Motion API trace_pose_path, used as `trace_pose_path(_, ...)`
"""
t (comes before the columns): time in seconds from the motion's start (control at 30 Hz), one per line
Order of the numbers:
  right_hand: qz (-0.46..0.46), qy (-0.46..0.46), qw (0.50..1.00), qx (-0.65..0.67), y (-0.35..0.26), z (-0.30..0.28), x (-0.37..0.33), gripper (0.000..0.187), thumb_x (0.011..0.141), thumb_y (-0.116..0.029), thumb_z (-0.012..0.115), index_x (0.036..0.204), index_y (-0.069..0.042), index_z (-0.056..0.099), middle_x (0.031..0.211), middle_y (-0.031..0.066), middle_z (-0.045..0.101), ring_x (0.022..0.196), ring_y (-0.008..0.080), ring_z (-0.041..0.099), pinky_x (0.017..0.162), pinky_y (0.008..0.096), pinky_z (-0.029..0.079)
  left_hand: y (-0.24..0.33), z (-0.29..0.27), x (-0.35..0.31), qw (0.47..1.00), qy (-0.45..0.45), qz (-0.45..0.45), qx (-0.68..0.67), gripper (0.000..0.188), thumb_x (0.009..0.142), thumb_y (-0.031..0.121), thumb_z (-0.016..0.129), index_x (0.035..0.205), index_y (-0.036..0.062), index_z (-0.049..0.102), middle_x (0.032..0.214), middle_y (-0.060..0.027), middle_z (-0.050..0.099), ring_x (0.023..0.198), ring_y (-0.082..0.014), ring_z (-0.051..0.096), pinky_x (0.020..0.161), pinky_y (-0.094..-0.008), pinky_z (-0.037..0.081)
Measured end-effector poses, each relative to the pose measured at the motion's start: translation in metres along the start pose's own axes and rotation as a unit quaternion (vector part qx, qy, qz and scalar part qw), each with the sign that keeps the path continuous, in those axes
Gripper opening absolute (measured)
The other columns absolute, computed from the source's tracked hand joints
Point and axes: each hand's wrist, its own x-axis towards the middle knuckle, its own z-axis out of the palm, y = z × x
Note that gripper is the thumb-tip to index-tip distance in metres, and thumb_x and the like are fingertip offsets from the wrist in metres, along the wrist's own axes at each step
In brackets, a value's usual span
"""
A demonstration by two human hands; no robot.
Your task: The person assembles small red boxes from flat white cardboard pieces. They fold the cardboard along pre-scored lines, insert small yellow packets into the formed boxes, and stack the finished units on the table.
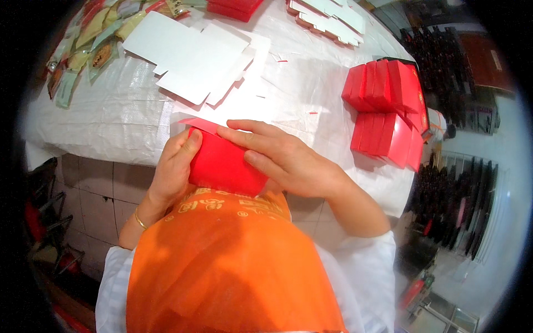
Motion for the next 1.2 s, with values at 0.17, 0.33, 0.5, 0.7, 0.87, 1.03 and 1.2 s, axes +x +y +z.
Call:
trace_pose_path(0.17,0.01,-0.015,1.0,0.015,-0.003,0.007,-0.003,0.051,0.103,-0.009,0.046,0.154,-0.006,0.039,0.15,0.0185,0.045,0.138,0.0322,0.045,0.113,0.0363,0.036,-0.004,-0.008,0.004,0.997,-0.026,0.019,0.075,0.034,0.108,0.029,0.046,0.107,-0.0013,0.061,0.098,-0.0018,0.065,0.088,-0.0074,0.056,0.078,-0.0251,0.048)
trace_pose_path(0.33,0.084,-0.022,0.992,0.096,-0.012,-0.011,0.01,0.054,0.105,-0.014,0.046,0.156,-0.006,0.033,0.152,0.0165,0.045,0.139,0.0271,0.044,0.114,0.0337,0.034,0.026,0.004,0.028,0.972,-0.098,0.04,0.212,0.033,0.107,0.027,0.047,0.103,-0.0028,0.062,0.093,-0.0063,0.066,0.085,-0.0101,0.059,0.076,-0.0281,0.048)
trace_pose_path(0.5,0.032,0.14,0.981,0.132,0.015,-0.013,0.029,0.058,0.102,-0.009,0.045,0.158,-0.012,0.031,0.151,0.0129,0.047,0.133,0.0214,0.048,0.112,0.0337,0.036,0.073,0.016,0.056,0.86,0.031,0.271,0.431,0.024,0.101,0.017,0.052,0.11,-0.0018,0.064,0.097,-0.0116,0.068,0.09,-0.0229,0.064,0.08,-0.0336,0.049)
trace_pose_path(0.7,0.0,0.267,0.912,0.311,0.033,0.007,0.04,0.067,0.101,-0.01,0.048,0.162,-0.015,0.02,0.149,0.0156,0.047,0.136,0.0205,0.045,0.114,0.0333,0.033,0.034,-0.01,0.05,0.85,0.242,0.344,0.318,0.047,0.1,0.01,0.049,0.146,0.0021,0.044,0.143,-0.0133,0.047,0.124,-0.0214,0.05,0.108,-0.035,0.038)
trace_pose_path(0.87,0.007,0.31,0.915,0.259,0.028,0.032,0.037,0.072,0.099,-0.013,0.049,0.162,-0.016,0.015,0.154,0.0169,0.039,0.141,0.025,0.039,0.117,0.0354,0.029,0.016,0.005,0.04,0.93,0.145,0.271,0.204,0.05,0.105,0.017,0.047,0.153,0.0046,0.035,0.148,-0.0141,0.041,0.128,-0.0197,0.046,0.109,-0.034,0.037)
trace_pose_path(1.03,-0.015,0.362,0.901,0.237,0.035,0.042,0.033,0.068,0.1,-0.016,0.046,0.161,-0.012,0.015,0.163,0.0188,0.023,0.15,0.0296,0.026,0.12,0.0373,0.022,0.019,0.014,0.034,0.957,0.071,0.226,0.168,0.047,0.107,0.021,0.043,0.151,0.0055,0.035,0.147,-0.0141,0.042,0.131,-0.0209,0.043,0.11,-0.0348,0.036)
trace_pose_path(1.2,-0.008,0.401,0.909,0.117,0.03,0.053,0.034,0.065,0.102,-0.015,0.043,0.16,-0.007,0.015,0.164,0.0196,0.022,0.152,0.0305,0.023,0.121,0.0372,0.021,0.011,0.019,0.03,0.944,0.092,0.25,0.194,0.045,0.106,0.017,0.041,0.149,0.0059,0.035,0.148,-0.0156,0.04,0.132,-0.0221,0.043,0.11,-0.0357,0.036)
